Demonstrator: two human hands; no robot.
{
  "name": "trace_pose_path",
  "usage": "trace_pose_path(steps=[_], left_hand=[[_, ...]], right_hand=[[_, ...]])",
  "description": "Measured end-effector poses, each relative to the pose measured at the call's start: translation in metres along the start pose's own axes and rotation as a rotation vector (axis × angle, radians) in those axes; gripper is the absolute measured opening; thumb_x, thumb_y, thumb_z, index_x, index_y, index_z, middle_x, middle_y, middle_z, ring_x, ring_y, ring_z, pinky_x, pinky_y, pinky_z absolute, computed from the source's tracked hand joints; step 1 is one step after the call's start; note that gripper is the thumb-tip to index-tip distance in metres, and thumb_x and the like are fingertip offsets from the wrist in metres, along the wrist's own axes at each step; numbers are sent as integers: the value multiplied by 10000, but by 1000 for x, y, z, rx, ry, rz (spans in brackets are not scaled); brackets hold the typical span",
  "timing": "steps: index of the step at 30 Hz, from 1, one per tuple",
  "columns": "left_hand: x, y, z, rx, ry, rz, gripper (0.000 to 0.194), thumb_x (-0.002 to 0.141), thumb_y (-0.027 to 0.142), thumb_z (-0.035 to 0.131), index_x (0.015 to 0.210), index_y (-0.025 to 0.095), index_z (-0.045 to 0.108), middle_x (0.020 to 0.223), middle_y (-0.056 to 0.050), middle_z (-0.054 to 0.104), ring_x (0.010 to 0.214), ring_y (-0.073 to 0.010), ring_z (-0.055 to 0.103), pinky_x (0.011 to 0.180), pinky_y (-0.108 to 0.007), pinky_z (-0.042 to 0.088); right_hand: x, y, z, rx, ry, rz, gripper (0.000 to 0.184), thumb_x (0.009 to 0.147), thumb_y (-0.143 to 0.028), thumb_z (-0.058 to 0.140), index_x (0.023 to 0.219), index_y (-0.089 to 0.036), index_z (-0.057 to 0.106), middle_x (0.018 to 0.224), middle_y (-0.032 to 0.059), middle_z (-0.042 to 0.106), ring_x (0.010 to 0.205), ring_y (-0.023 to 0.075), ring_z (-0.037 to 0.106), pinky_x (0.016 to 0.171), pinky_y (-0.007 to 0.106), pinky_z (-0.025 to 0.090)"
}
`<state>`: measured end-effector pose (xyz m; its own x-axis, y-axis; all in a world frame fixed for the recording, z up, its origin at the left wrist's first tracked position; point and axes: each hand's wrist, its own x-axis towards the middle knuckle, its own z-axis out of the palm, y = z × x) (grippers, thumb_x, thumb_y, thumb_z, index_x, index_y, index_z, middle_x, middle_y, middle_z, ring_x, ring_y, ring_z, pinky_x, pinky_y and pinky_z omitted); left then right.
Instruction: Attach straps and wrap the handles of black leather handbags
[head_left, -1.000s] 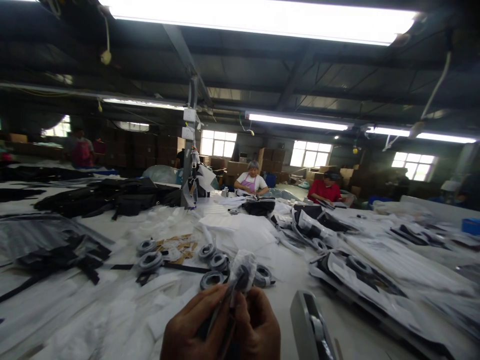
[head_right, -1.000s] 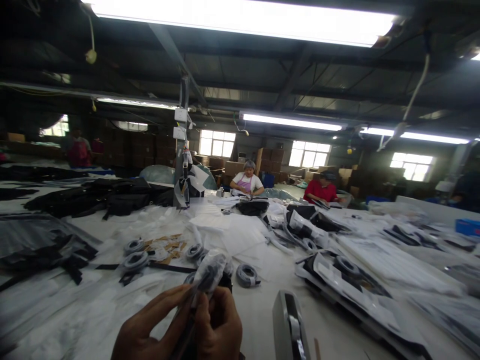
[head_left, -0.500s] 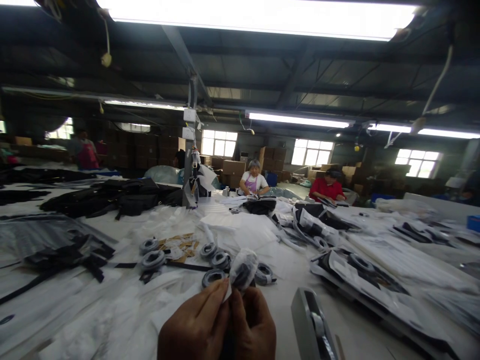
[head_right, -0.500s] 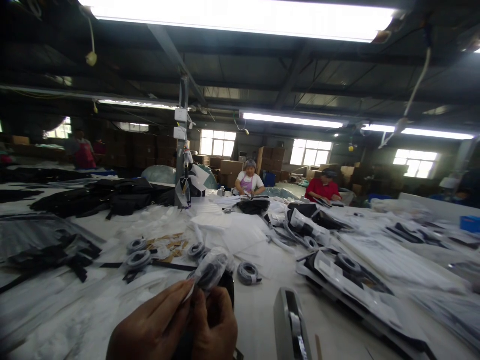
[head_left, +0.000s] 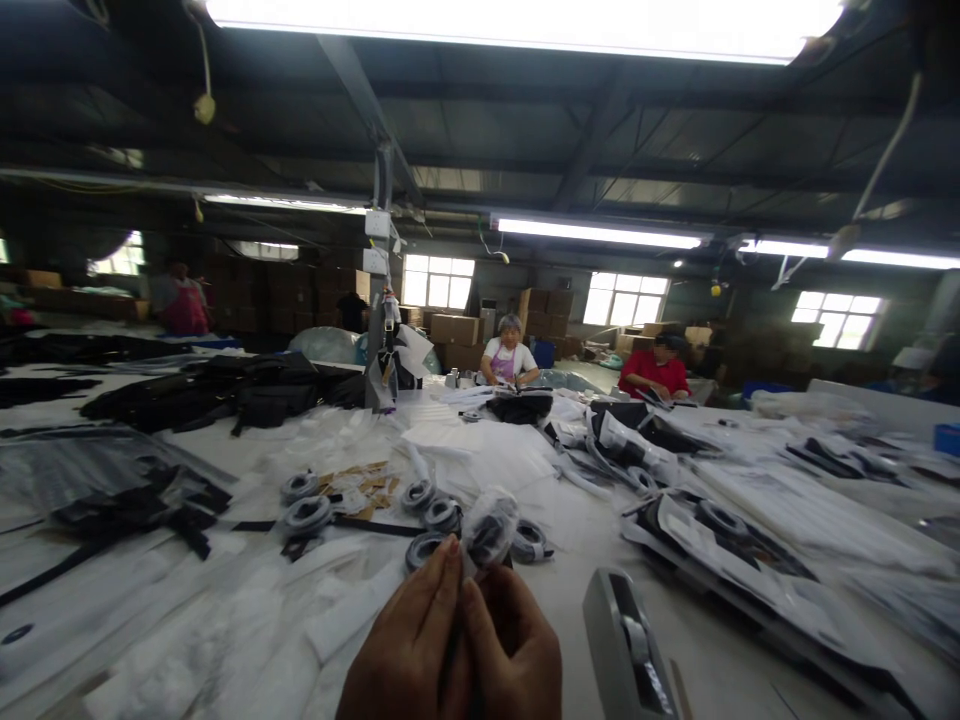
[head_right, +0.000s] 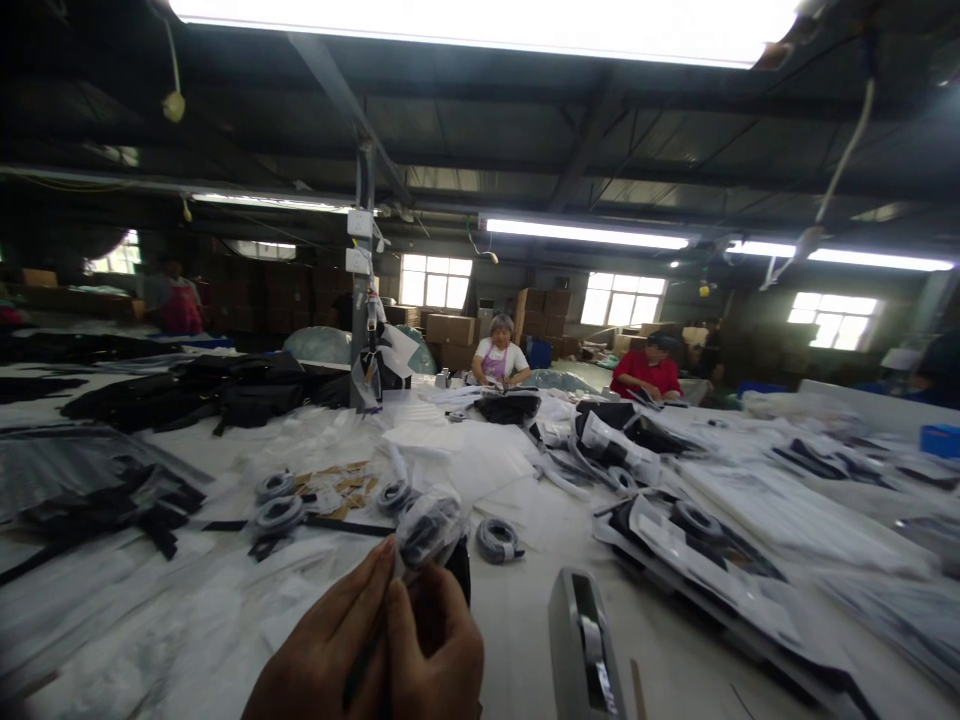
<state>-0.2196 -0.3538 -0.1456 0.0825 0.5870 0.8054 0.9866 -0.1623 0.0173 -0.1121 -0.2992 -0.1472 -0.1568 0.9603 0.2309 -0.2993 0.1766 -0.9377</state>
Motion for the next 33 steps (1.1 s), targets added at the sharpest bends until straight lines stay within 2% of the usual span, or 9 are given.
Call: trace_pose_path(steps=[2, 5, 10, 14, 18, 22, 25, 28, 33], left_hand=[[6, -4, -9, -256, -68, -110, 492, 863, 218, 567, 1352, 163, 549, 1356, -98, 602, 1214, -228, 596, 1001, -269, 496], [20, -9, -22, -664, -210, -458, 350, 889, 334, 569, 1215, 252, 665, 1258, -48, 682, 1149, -234, 643, 967, -291, 529], [37, -8, -24, -988, -280, -756, 352, 766, 432, 691, 1036, 208, 732, 1075, -69, 758, 1012, -285, 692, 900, -348, 549], [39, -1, -21, -1026, -294, -877, 371, 706, 486, 717, 947, 204, 723, 962, -56, 772, 943, -287, 703, 785, -300, 564], [36, 0, -21, -984, -291, -1038, 421, 675, 526, 736, 966, 228, 677, 875, -20, 765, 877, -257, 707, 660, -229, 554], [32, -4, -18, -961, -249, -1074, 434, 678, 540, 727, 980, 236, 662, 914, -15, 751, 892, -246, 699, 644, -211, 545], [30, -11, -13, -945, -323, -1042, 461, 680, 560, 720, 994, 228, 660, 861, -23, 744, 851, -256, 702, 592, -219, 538], [29, -16, -9, -920, -419, -1038, 516, 680, 592, 710, 1040, 229, 638, 828, -26, 739, 741, -245, 699, 488, -215, 508], [28, -19, -7, -930, -410, -1020, 496, 671, 598, 715, 999, 232, 646, 749, -14, 715, 753, -251, 700, 453, -198, 489]], right_hand=[[4, -6, -7, 12, -60, 53, 424, 713, -525, 739, 928, -161, 726, 793, 73, 745, 761, 244, 684, 699, 290, 548], [10, -13, -18, 31, -188, 90, 426, 739, -526, 719, 930, -146, 742, 776, 66, 733, 719, 218, 652, 654, 278, 518], [9, -17, -20, -7, -316, 60, 352, 803, -462, 693, 996, -171, 736, 831, 44, 706, 769, 195, 632, 674, 263, 489], [7, -22, -23, -180, -281, -83, 266, 857, -418, 644, 983, -209, 749, 859, 32, 659, 819, 185, 622, 712, 263, 486], [16, -18, -79, -465, -57, -183, 295, 910, -413, 542, 1055, -218, 710, 950, 57, 670, 875, 194, 631, 788, 298, 504], [17, 6, -177, -930, 383, -139, 359, 824, -469, 564, 940, -170, 726, 1304, 166, 561, 1250, 335, 480, 1094, 477, 315], [10, 30, -228, -979, 436, 131, 439, 731, -540, 597, 789, -135, 756, 1422, 228, 459, 1371, 403, 323, 1154, 495, 186], [3, 45, -243, -842, 352, 306, 494, 693, -610, 601, 738, -152, 781, 1400, 213, 511, 1338, 402, 397, 1141, 489, 222], [2, 33, -231, -542, 320, 334, 500, 747, -627, 582, 844, -182, 788, 1356, 118, 586, 1297, 311, 488, 1094, 409, 344]])
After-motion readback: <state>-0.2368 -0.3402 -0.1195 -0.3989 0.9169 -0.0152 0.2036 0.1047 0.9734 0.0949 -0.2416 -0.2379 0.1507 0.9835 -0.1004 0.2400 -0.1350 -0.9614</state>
